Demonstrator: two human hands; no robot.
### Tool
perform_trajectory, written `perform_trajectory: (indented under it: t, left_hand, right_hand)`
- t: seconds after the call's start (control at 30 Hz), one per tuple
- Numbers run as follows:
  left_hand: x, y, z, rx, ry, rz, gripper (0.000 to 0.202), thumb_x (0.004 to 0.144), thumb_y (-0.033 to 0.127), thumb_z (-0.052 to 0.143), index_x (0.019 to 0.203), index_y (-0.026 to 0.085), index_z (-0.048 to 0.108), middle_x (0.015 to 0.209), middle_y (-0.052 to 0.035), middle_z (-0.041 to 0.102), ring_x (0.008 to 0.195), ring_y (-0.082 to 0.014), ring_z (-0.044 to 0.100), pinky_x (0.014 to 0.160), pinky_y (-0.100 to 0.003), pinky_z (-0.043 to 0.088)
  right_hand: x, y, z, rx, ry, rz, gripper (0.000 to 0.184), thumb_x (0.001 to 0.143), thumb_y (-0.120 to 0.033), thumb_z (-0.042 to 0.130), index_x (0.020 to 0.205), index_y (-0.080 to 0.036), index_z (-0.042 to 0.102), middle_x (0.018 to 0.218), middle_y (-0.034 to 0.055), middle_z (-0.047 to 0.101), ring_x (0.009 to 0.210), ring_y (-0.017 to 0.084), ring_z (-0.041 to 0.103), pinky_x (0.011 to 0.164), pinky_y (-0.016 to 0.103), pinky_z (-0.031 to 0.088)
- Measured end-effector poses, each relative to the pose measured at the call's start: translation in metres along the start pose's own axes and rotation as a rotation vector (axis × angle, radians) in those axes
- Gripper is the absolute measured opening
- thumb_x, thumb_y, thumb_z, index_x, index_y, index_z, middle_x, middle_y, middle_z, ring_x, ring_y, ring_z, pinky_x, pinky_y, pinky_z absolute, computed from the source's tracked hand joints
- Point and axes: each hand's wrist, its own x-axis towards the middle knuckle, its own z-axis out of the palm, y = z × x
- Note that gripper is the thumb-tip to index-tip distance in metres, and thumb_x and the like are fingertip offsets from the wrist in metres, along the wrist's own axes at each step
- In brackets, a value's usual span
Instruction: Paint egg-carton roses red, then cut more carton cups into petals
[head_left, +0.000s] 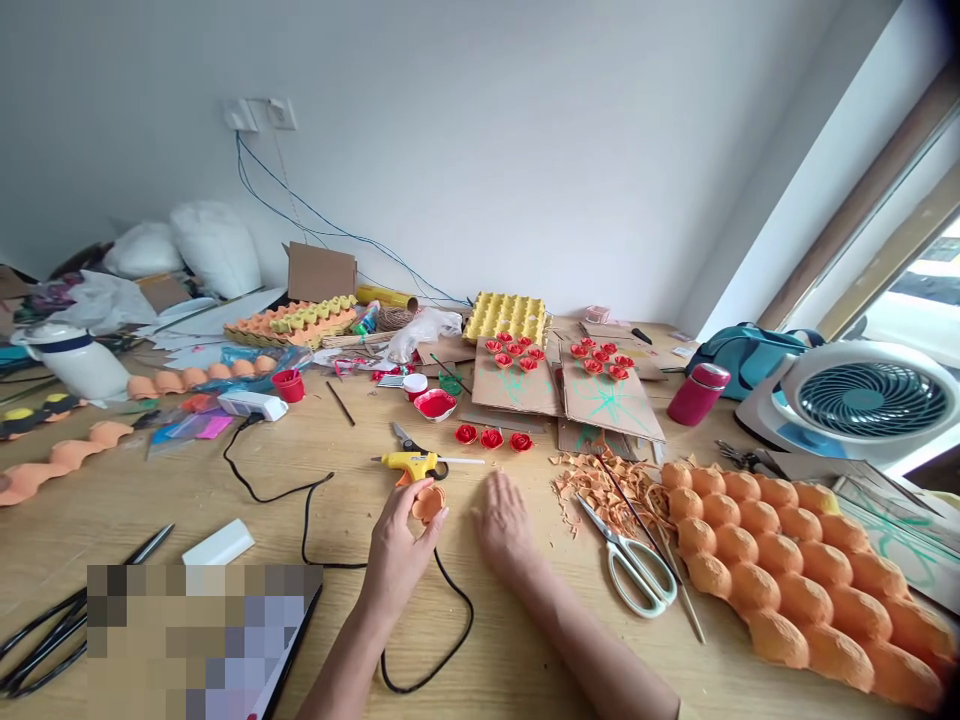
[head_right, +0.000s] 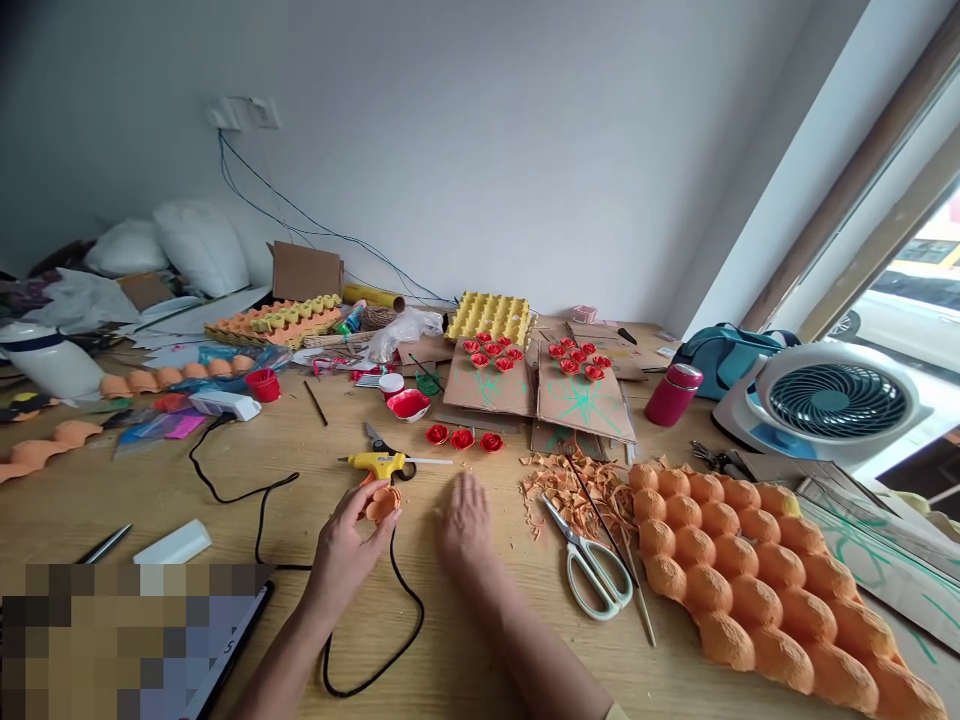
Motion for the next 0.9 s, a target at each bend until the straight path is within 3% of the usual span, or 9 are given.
perform_trajectory:
  t: [0.1, 0.3, 0.4, 0.5, 0.6, 0.7, 0.73, 0.8, 0.9]
  left_hand:
    - [0.0, 0.0, 0.0, -0.008, -0.021, -0.001, 0.03, 0.092, 0.038, 0.06, 0.117, 0.022, 0.063, 0.113, -0.0102, 0.074, 0.103, -0.026, 0.071, 0.095, -0.039, 0.057]
    - [-0.002, -0.003, 0.002, -0.012, -0.038, 0.002, 0.029, 0.091, 0.039, 0.06, 0.115, 0.021, 0.064, 0.112, -0.0112, 0.074, 0.102, -0.0261, 0.072, 0.094, -0.04, 0.058]
    - [-0.003, -0.003, 0.003, -0.012, -0.029, -0.001, 0.029, 0.092, 0.039, 0.06, 0.115, 0.022, 0.064, 0.112, -0.0108, 0.074, 0.103, -0.0262, 0.072, 0.094, -0.04, 0.058]
    - [-0.002, -0.002, 0.003, -0.023, -0.049, 0.001, 0.03, 0.091, 0.038, 0.06, 0.115, 0.021, 0.064, 0.112, -0.0108, 0.074, 0.102, -0.0257, 0.071, 0.093, -0.038, 0.058]
    - [-0.001, -0.001, 0.002, -0.021, -0.071, -0.005, 0.031, 0.091, 0.038, 0.06, 0.117, 0.021, 0.064, 0.115, -0.011, 0.073, 0.103, -0.0256, 0.071, 0.095, -0.039, 0.057]
    - [0.0, -0.004, -0.002, 0.006, -0.059, -0.035, 0.033, 0.09, 0.041, 0.06, 0.116, 0.021, 0.065, 0.116, -0.0115, 0.074, 0.103, -0.0264, 0.071, 0.095, -0.04, 0.056]
    - [0.001, -0.005, -0.003, 0.015, -0.052, -0.049, 0.035, 0.09, 0.043, 0.06, 0.115, 0.021, 0.065, 0.115, -0.0116, 0.074, 0.102, -0.0266, 0.071, 0.095, -0.039, 0.056]
    - [0.002, -0.007, -0.007, 0.027, -0.043, -0.074, 0.036, 0.089, 0.045, 0.061, 0.115, 0.02, 0.065, 0.113, -0.0114, 0.074, 0.1, -0.0265, 0.071, 0.093, -0.039, 0.057]
    - [0.002, -0.009, -0.009, 0.035, -0.034, -0.088, 0.036, 0.088, 0.045, 0.061, 0.116, 0.021, 0.065, 0.112, -0.0105, 0.075, 0.099, -0.0257, 0.071, 0.092, -0.038, 0.056]
  right_hand:
    - [0.006, 0.011, -0.001, -0.026, 0.037, 0.103, 0.06, 0.099, -0.023, 0.041, 0.152, 0.005, 0.037, 0.16, 0.0306, 0.029, 0.15, 0.044, 0.028, 0.119, 0.067, 0.024]
    - [0.022, 0.012, -0.003, -0.012, 0.02, 0.009, 0.056, 0.097, -0.023, 0.048, 0.152, -0.013, 0.045, 0.162, 0.0129, 0.038, 0.151, 0.032, 0.032, 0.124, 0.05, 0.026]
    - [0.023, 0.025, -0.013, -0.033, 0.051, 0.086, 0.055, 0.098, -0.024, 0.046, 0.151, -0.009, 0.045, 0.159, 0.018, 0.042, 0.149, 0.037, 0.034, 0.123, 0.056, 0.025]
    - [-0.002, 0.028, -0.018, -0.065, 0.093, 0.192, 0.056, 0.1, -0.021, 0.04, 0.152, 0.0, 0.04, 0.157, 0.0277, 0.04, 0.149, 0.047, 0.029, 0.118, 0.071, 0.021]
    - [-0.043, 0.013, -0.012, -0.051, 0.057, 0.095, 0.061, 0.1, -0.027, 0.043, 0.151, 0.007, 0.039, 0.16, 0.0298, 0.031, 0.15, 0.045, 0.027, 0.12, 0.064, 0.025]
    - [-0.073, 0.009, -0.005, 0.012, -0.039, -0.185, 0.062, 0.095, -0.037, 0.057, 0.154, -0.018, 0.045, 0.162, 0.0071, 0.037, 0.15, 0.027, 0.036, 0.124, 0.041, 0.031]
    - [-0.076, 0.013, -0.006, 0.041, -0.051, -0.315, 0.064, 0.095, -0.04, 0.058, 0.154, -0.019, 0.044, 0.162, 0.0061, 0.038, 0.149, 0.026, 0.037, 0.124, 0.04, 0.033]
    - [-0.077, 0.03, -0.012, 0.022, 0.015, -0.215, 0.062, 0.097, -0.038, 0.055, 0.153, -0.014, 0.046, 0.158, 0.0121, 0.042, 0.147, 0.03, 0.041, 0.122, 0.046, 0.036]
    - [-0.085, 0.049, -0.019, -0.012, 0.131, -0.019, 0.06, 0.104, -0.026, 0.035, 0.158, 0.0, 0.029, 0.161, 0.0252, 0.029, 0.152, 0.038, 0.026, 0.119, 0.065, 0.03]
